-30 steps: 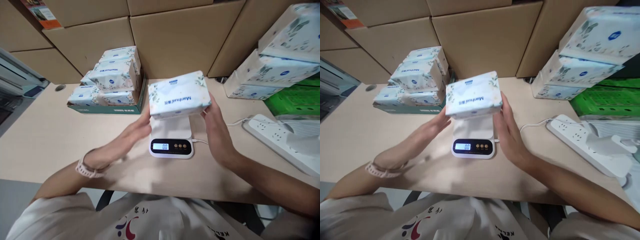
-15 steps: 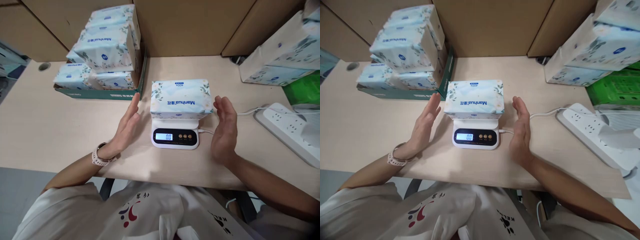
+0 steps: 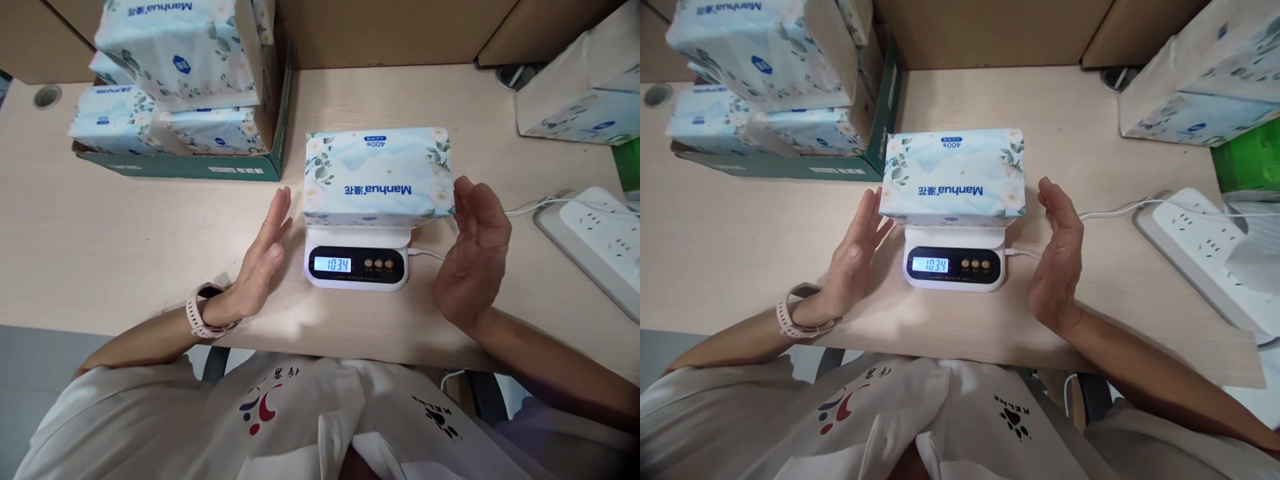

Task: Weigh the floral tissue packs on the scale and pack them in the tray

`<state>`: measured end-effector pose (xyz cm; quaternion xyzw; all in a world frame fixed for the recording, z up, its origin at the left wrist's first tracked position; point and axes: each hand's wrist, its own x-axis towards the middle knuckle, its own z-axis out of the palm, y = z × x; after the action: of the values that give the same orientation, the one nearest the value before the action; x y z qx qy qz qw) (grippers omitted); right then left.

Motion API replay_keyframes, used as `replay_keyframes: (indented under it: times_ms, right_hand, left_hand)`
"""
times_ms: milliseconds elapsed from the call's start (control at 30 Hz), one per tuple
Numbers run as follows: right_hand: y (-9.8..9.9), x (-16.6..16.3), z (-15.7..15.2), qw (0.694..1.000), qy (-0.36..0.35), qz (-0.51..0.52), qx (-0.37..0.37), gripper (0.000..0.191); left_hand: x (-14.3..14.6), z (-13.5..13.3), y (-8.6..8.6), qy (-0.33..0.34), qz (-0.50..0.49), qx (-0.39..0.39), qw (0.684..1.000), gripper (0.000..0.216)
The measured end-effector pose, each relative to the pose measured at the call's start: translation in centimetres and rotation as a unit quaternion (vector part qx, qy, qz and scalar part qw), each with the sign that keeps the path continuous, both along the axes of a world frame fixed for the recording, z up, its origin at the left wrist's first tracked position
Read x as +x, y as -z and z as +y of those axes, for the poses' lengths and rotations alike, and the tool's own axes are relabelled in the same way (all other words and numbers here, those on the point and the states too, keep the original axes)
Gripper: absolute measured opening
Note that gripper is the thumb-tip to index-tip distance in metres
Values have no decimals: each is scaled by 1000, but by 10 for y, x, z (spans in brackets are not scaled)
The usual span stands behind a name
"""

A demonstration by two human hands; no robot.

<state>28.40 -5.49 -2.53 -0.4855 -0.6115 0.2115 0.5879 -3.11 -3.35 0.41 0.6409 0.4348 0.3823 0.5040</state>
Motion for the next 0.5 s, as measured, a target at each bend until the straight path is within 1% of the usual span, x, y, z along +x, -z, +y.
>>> replay_keyframes:
  times_ms: [200,367,500]
  right_hand:
    - [-3,-2,-6,999,27,-33,-32,63]
    - [-1,-2,-6,1000,10,-13,-8,59]
    - [-2,-3,-6,1000,16,-21,-12,59]
  left_hand:
    - [1,-3,-3,-3,-9,-7,1000,82]
    - [2,-4,-2,-2,-16,2,1000,79]
    - [2,-4,-2,-3,-15,-3,1000,81]
